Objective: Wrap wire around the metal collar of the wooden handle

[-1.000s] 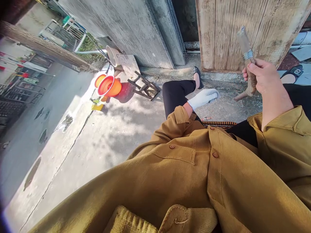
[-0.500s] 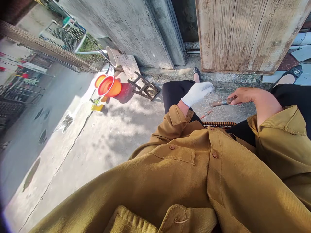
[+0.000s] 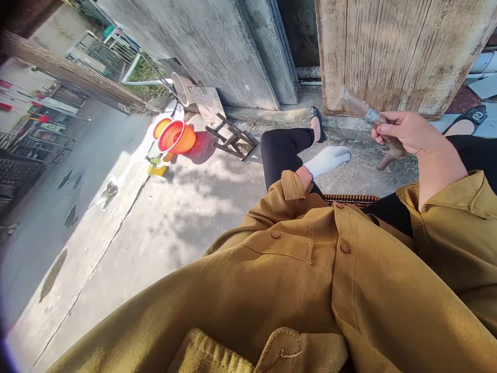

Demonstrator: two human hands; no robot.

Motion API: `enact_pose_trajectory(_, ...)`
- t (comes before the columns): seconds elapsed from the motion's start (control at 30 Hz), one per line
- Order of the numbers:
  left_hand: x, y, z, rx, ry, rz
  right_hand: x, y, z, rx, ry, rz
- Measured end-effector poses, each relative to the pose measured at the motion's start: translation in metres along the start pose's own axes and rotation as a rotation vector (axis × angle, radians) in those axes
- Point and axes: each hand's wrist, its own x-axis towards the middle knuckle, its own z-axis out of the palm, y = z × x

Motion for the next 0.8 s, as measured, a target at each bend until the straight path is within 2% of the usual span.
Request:
enact_pose_trajectory(0.07,-0.001,0.009,0.009,-0.015,-0.039,0.041,0.009,0.008,0.003,0.000,0.153,0.042)
enact_pose_trajectory(0.13,-0.001,0.015,0.012,-0.019,-0.030,0.051,0.016,0.016,0.005,-0.073,0.226,0.125)
enact_pose_trajectory(0.27,-0.001,0.016,0.004,0.047,-0.013,0.052,0.024,0.024,0.000,-0.409,0.208,0.216)
enact_pose_trajectory(0.37,-0.002,0.010,-0.004,0.156,-0.012,0.039,0.026,0.026,-0.008,-0.799,0.044,0.260)
enact_pose_trajectory(0.43,-0.002,0.006,-0.009,0.216,-0.005,0.019,0.027,0.029,-0.011,-0.925,-0.129,0.280)
enact_pose_trajectory(0.57,-0.005,0.009,-0.017,0.269,-0.014,0.017,0.026,0.039,-0.009,-0.768,-0.438,0.329)
enact_pose_trajectory(0.7,-0.001,0.013,-0.023,0.168,-0.067,0.123,0.017,0.038,-0.001,-0.593,-0.709,0.320)
enact_pose_trajectory(0.8,0.008,0.004,-0.022,-0.001,-0.060,0.161,0.007,0.024,0.001,-0.513,-0.772,0.304)
